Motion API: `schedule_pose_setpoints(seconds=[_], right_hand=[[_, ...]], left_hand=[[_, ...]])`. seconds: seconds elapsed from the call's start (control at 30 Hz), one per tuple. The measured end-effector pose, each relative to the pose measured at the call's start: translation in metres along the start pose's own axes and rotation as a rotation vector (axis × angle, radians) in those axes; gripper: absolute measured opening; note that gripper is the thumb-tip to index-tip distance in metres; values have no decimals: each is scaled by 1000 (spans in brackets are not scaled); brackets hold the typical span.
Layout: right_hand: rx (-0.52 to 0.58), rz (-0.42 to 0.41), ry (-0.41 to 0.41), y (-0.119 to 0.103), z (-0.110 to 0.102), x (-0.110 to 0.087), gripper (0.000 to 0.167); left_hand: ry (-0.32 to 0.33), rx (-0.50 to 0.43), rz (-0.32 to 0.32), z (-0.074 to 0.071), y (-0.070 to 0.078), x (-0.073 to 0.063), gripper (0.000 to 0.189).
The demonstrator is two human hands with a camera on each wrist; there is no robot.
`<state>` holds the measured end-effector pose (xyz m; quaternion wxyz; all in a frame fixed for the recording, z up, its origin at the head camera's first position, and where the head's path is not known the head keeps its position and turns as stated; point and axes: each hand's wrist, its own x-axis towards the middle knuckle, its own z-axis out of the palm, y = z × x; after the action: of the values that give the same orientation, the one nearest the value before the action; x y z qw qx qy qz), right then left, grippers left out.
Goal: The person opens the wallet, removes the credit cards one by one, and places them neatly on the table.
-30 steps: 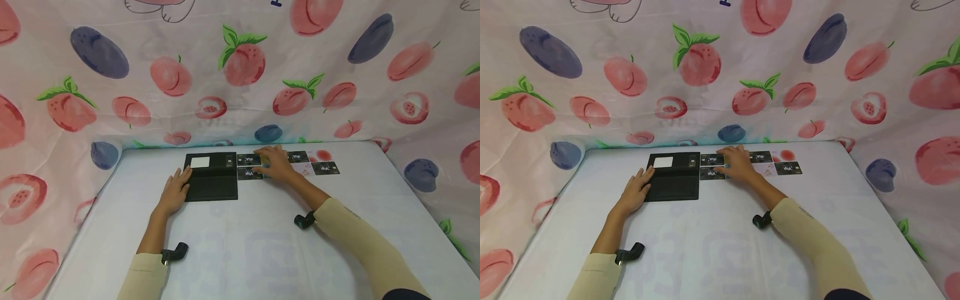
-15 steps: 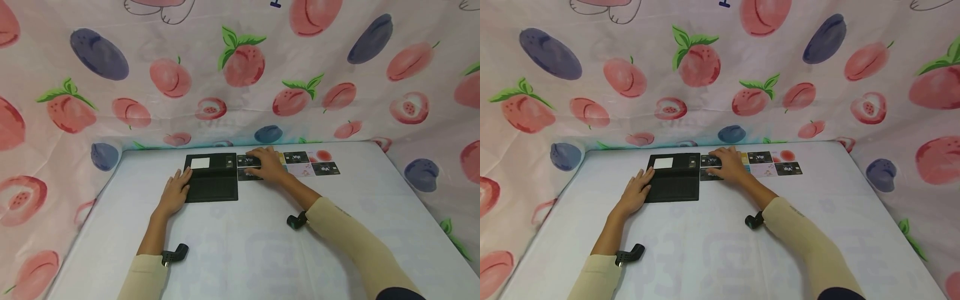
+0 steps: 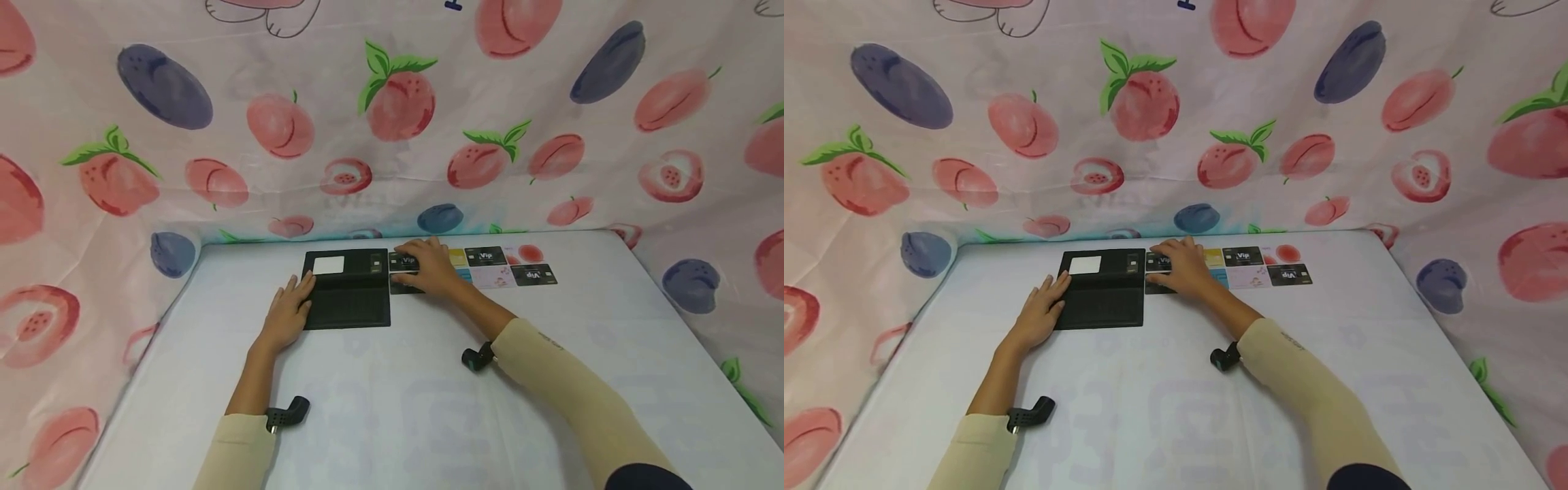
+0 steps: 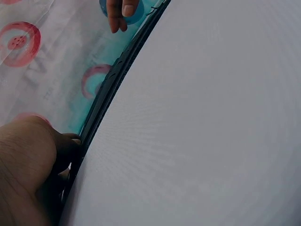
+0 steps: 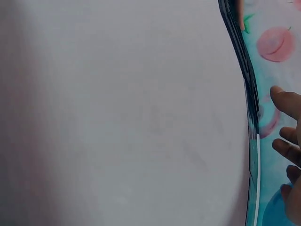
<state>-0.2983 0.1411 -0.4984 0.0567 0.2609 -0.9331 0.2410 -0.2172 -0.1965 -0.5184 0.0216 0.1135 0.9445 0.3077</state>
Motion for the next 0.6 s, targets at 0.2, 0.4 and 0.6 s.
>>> schedule_pose_setpoints(seconds=[0.2, 0.4, 0.6], right_hand=[[-8, -3, -20, -4, 3, 6, 69], [-62, 7, -76, -10, 7, 14, 71], [-104, 10, -86, -14, 10, 20, 68]], left_hand=[[-1, -3, -3, 1, -1, -1, 56], [3, -7, 1, 1, -2, -2, 56], [9, 1, 5, 0, -1, -1, 56]])
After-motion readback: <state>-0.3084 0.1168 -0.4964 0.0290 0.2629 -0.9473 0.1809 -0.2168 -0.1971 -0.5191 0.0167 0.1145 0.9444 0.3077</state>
